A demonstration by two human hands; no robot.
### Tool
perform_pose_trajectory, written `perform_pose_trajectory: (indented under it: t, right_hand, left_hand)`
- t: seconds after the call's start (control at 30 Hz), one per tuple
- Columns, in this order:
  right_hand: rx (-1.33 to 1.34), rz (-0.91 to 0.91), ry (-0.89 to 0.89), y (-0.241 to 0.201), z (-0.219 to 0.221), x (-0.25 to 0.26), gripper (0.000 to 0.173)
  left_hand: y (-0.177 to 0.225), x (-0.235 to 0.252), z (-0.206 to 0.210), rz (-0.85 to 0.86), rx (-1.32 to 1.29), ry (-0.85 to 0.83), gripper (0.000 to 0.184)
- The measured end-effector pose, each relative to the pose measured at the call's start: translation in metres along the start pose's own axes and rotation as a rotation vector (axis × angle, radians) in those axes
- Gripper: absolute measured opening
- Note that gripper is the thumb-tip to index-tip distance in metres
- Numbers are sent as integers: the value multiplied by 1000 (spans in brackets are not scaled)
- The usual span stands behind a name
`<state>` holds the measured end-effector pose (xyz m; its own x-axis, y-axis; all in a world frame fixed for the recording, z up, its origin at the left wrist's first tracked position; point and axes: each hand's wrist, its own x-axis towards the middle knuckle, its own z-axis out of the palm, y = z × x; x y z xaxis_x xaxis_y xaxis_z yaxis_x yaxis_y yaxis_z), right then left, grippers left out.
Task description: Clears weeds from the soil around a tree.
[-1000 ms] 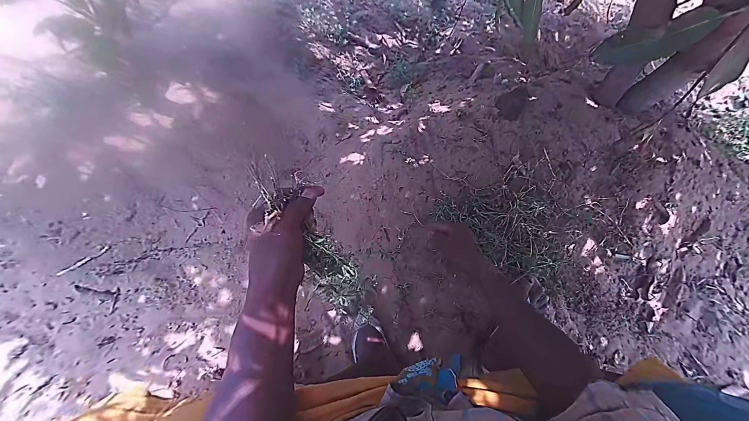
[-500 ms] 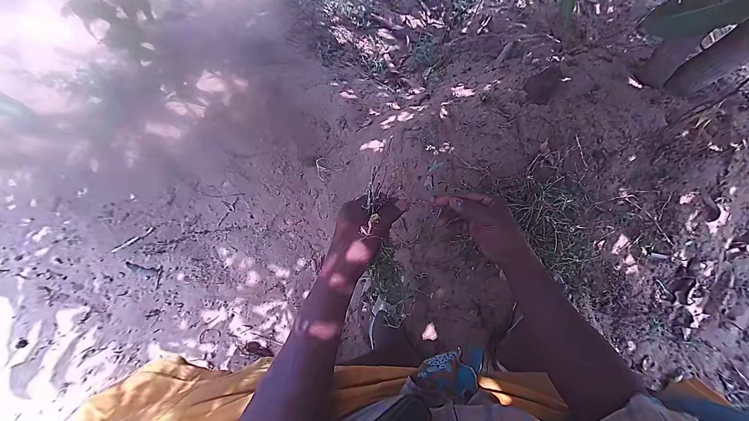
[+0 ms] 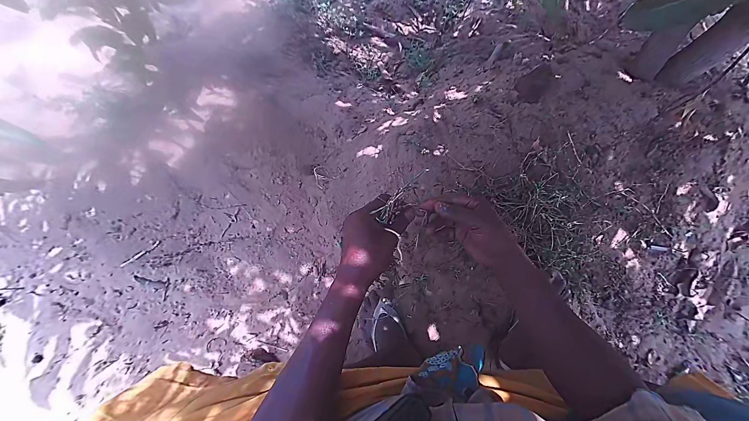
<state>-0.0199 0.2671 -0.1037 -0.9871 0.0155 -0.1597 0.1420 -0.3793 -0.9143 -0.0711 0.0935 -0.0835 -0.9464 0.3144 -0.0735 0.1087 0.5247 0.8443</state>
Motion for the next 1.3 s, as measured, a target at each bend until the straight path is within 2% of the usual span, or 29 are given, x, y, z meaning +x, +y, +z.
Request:
perform_pose_trajectory:
  t: [0.13,0.23,0.43,0.6,0.77,0.93,1.03,1.1,1.3]
  right_hand:
    - [-21,-18,-14,-2,3,-1,28]
    - [-109,-63,-26,-2,6,-2,29]
    - [-334,-147,15,-3,20,-5,25]
    - [-360,-177,118,1,30,-7,7]
    - [-369,-204,255,-4,23,-7,7]
    - [-446,-305,216,-11,24,-9,6]
    - [-464,-380,191,-5,28,-7,12]
    - [-498,-362,200,-5,30,-8,15]
    - [-483,-331,197,-6,29,-10,7]
  left_hand:
    - [-12,1,-3,-12,-297,18,6]
    - [-16,2,-2,-51,-441,-14,16]
    - [-15,2,-2,-97,-490,-54,16]
    - [-10,-2,-2,-105,-454,-105,19]
    - [-8,-1,-3,-111,-498,-118,19]
    - [-6,-1,1,-150,-528,-140,18]
    - [-5,-1,1,-157,-462,-193,17]
    - [-5,-1,1,-173,-456,-224,17]
    - [-3,-3,2,-193,-472,-296,21]
